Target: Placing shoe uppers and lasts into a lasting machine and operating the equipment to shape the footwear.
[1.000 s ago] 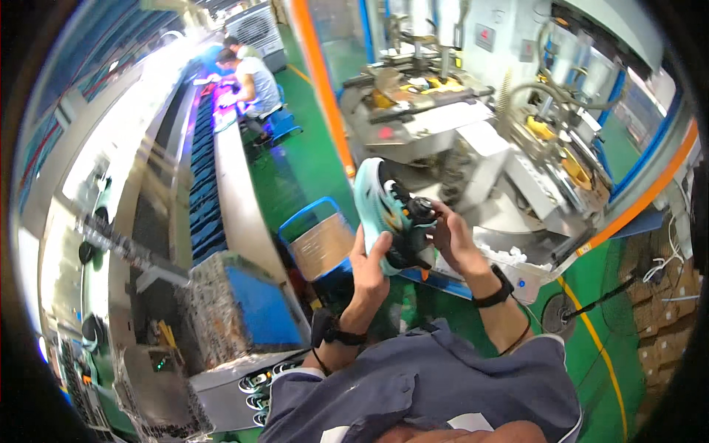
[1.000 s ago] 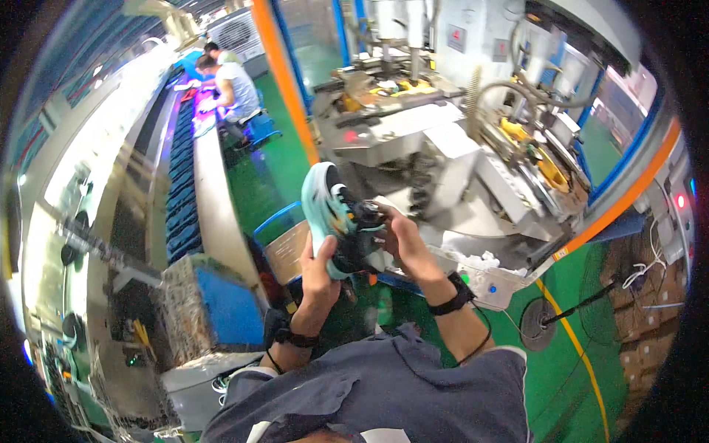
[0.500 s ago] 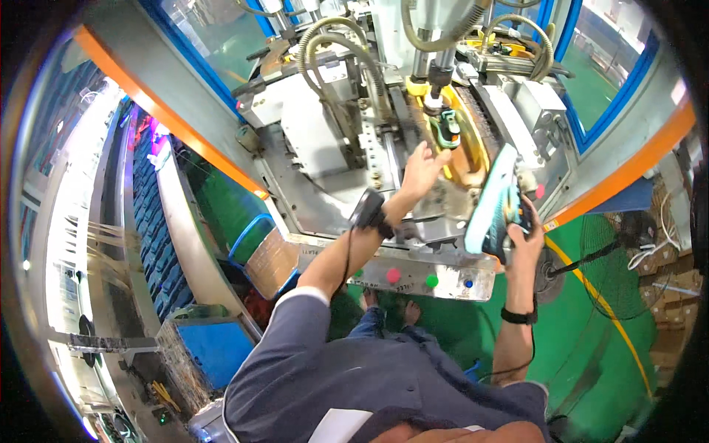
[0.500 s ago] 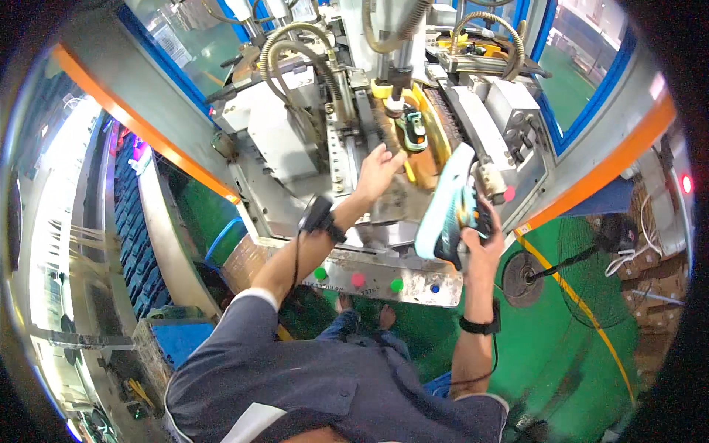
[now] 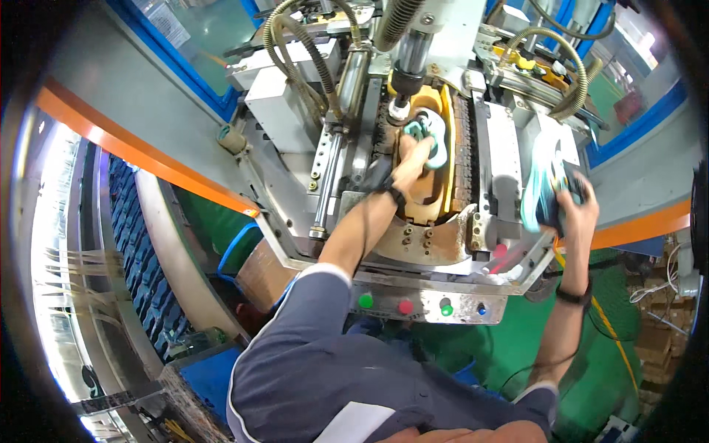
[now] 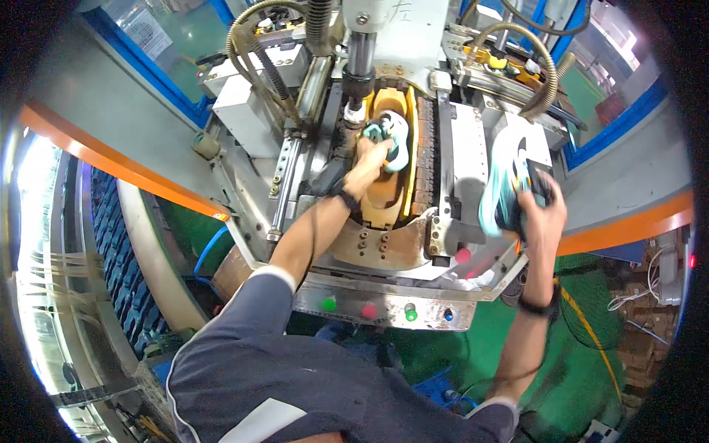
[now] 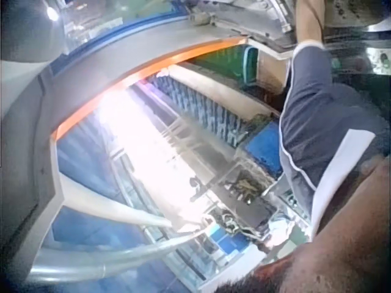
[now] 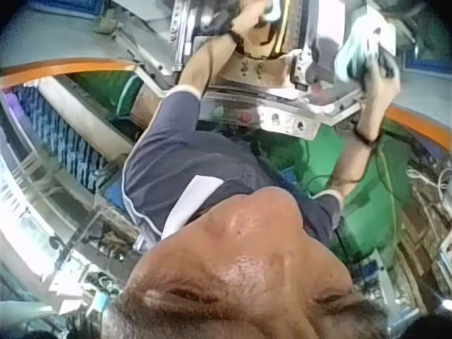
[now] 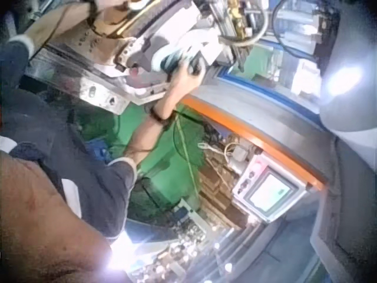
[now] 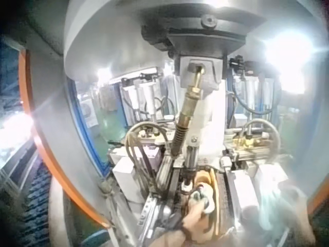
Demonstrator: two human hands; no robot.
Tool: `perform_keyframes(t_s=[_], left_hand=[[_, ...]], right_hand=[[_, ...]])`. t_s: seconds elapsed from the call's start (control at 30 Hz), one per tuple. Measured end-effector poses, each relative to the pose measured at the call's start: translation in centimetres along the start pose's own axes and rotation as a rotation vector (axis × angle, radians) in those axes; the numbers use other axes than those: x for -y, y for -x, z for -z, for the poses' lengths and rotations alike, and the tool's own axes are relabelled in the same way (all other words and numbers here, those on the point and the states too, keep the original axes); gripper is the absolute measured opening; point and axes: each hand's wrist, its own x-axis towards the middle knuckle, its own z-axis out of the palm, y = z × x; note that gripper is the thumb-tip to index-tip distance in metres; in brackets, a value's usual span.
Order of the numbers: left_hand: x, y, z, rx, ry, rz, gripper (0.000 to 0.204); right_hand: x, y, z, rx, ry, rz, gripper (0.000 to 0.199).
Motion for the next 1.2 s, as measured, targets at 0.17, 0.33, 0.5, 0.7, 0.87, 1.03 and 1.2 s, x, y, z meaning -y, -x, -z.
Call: perform_keyframes(t_s=[0.17,0.33,0.5,0.7,0.87,1.03,1.2], left_hand=[[-0.4,12.4,13.3,0.41,0.741,0.249,0.031],[-0.2,25.1,26.5,0.161,0.623,0.205,0.053],[0.5,36.3,34.1,-0.316,0.61,0.205,0.048],[4.3,45.1,32.7,-0.795,0.74,0.192,0.04],[7.6,49.7,28.5,-0.905,0.864,0.221,0.037],[9.0,55.9,25.6,-0.993,0.798,0.259,0.036],[11.2,62.5,24.5,-1.229,0.978,0.343,0.042]], right_hand=[[3.1,-9.9,-14.4,0.303,0.282,0.134,0.051],[1.6,-10.7,-31.3,0.52,0.539,0.107,0.048],[-4.6,-7.3,-39.6,0.31,0.708,0.247,0.051],[2.2,-0.5,-33.7,0.401,0.581,0.556,0.044],[1.4,22.7,-27.1,0.782,-0.17,0.951,0.012],[-7.1,34.1,-30.7,1.179,0.167,0.942,0.013],[-10.4,34.0,-32.2,1.155,0.074,1.09,0.017]])
